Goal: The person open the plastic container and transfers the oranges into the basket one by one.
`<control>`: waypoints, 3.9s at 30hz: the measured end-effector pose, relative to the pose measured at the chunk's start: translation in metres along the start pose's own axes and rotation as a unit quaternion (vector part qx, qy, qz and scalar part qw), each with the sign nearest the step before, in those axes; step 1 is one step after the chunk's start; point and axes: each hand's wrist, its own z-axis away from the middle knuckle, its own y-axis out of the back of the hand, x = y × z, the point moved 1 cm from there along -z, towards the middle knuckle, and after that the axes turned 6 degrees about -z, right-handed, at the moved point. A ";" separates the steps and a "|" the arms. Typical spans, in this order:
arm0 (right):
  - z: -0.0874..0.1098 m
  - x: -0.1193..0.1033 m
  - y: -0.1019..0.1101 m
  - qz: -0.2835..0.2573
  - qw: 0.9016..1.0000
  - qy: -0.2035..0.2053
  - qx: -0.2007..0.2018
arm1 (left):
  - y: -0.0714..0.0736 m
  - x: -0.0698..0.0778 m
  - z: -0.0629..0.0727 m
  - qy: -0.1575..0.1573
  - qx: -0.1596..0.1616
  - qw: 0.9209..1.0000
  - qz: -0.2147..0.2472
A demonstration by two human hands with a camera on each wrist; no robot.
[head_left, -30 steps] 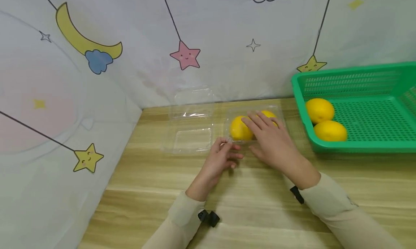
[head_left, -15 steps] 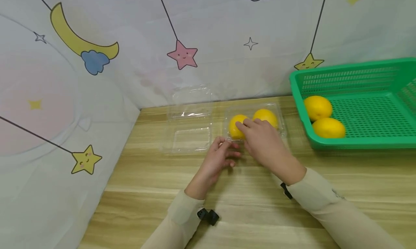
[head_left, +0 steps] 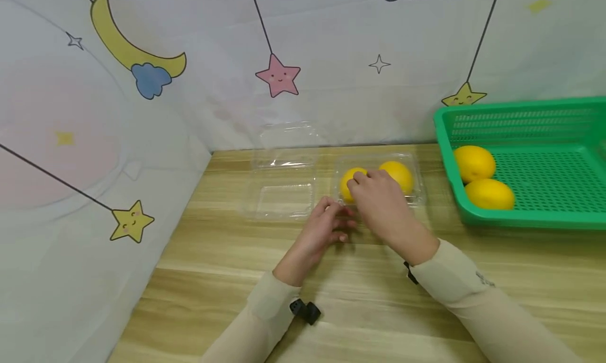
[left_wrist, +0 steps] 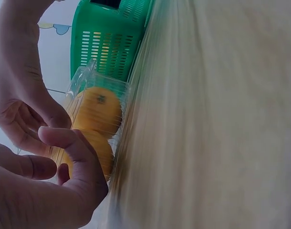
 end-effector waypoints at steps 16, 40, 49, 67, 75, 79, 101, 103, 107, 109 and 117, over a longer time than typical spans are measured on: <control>-0.009 0.003 0.001 0.026 0.998 0.060 -0.014 | -0.002 0.002 0.000 0.009 0.011 1.000 0.021; -0.006 0.004 -0.010 -0.003 0.999 0.042 0.006 | -0.007 0.006 0.001 0.011 0.005 0.999 0.032; -0.007 0.006 -0.009 -0.053 0.998 0.001 -0.028 | -0.002 0.002 0.000 0.022 -0.015 1.000 0.006; 0.007 0.003 -0.024 -0.059 0.997 -0.034 0.032 | -0.011 0.000 0.001 0.025 -0.027 0.999 -0.029; 0.007 0.004 -0.023 -0.084 0.994 -0.062 0.020 | -0.007 0.019 0.024 -0.094 -0.109 0.958 -0.247; 0.009 0.005 -0.023 -0.100 0.993 -0.052 0.044 | -0.010 0.034 0.027 -0.276 -0.017 0.891 -0.359; 0.027 0.030 -0.021 -0.220 0.971 -0.088 -0.016 | -0.028 0.038 0.010 -0.225 0.045 0.714 -0.662; 0.029 0.035 -0.021 -0.230 0.967 -0.108 -0.008 | -0.029 0.039 0.010 -0.221 0.048 0.700 -0.677; 0.033 0.046 -0.018 -0.217 0.964 -0.154 0.011 | -0.031 0.039 0.010 -0.223 0.058 0.680 -0.696; 0.035 0.051 -0.015 -0.201 0.964 -0.171 0.008 | -0.033 0.040 0.009 -0.231 0.070 0.669 -0.703; 0.041 0.059 -0.009 -0.189 0.964 -0.181 -0.033 | -0.041 0.046 0.008 -0.242 0.096 0.638 -0.725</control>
